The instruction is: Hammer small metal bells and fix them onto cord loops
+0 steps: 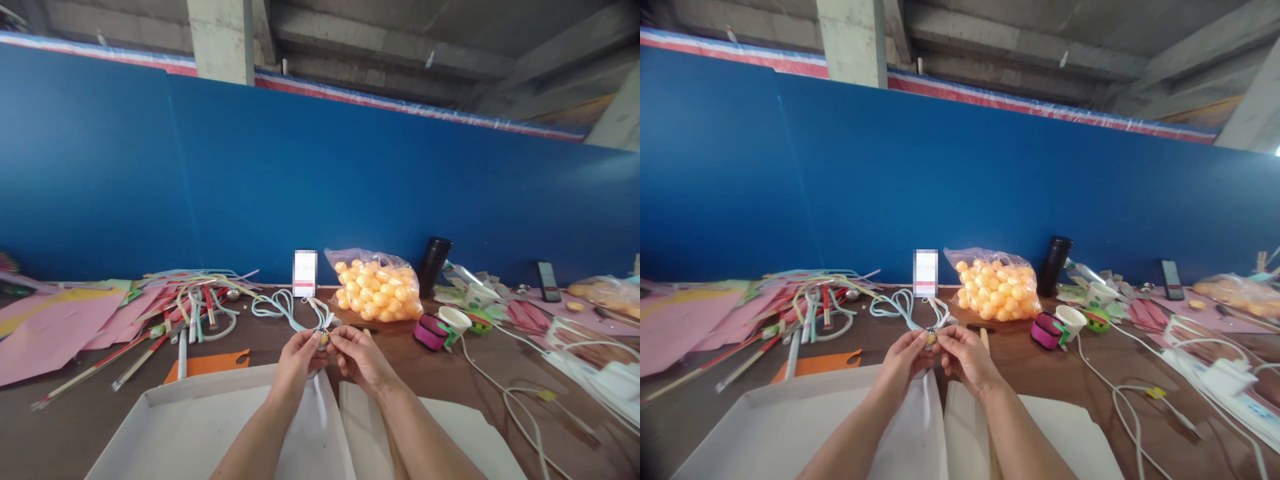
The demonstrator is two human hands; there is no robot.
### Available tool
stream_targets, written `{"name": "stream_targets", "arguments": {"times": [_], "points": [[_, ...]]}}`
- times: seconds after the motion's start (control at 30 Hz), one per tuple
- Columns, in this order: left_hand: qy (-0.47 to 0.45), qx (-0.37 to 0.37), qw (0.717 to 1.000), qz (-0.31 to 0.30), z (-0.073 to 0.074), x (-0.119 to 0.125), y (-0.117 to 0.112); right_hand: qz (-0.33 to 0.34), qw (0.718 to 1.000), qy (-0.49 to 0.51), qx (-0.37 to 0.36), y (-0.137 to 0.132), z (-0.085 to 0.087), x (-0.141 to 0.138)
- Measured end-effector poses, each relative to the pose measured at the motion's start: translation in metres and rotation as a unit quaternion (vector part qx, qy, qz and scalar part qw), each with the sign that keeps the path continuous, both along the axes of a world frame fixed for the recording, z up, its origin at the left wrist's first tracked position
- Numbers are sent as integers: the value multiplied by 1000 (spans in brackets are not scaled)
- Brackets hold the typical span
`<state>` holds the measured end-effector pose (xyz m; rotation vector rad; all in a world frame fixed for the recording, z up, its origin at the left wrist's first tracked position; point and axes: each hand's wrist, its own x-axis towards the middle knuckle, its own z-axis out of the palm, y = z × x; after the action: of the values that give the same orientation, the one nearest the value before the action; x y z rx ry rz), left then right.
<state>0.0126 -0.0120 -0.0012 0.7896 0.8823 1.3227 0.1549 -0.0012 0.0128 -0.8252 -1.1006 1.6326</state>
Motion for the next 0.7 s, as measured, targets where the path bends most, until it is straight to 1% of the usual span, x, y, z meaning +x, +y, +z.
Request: {"name": "stream_targets", "arguments": {"times": [0.37,0.7], "points": [[9,-7,1000,7,2,1,0,5,1000,-22,-8,0,0,0],[9,2,1000,8,-2,1,1,7,1000,-7,-4,0,0,0]]}}
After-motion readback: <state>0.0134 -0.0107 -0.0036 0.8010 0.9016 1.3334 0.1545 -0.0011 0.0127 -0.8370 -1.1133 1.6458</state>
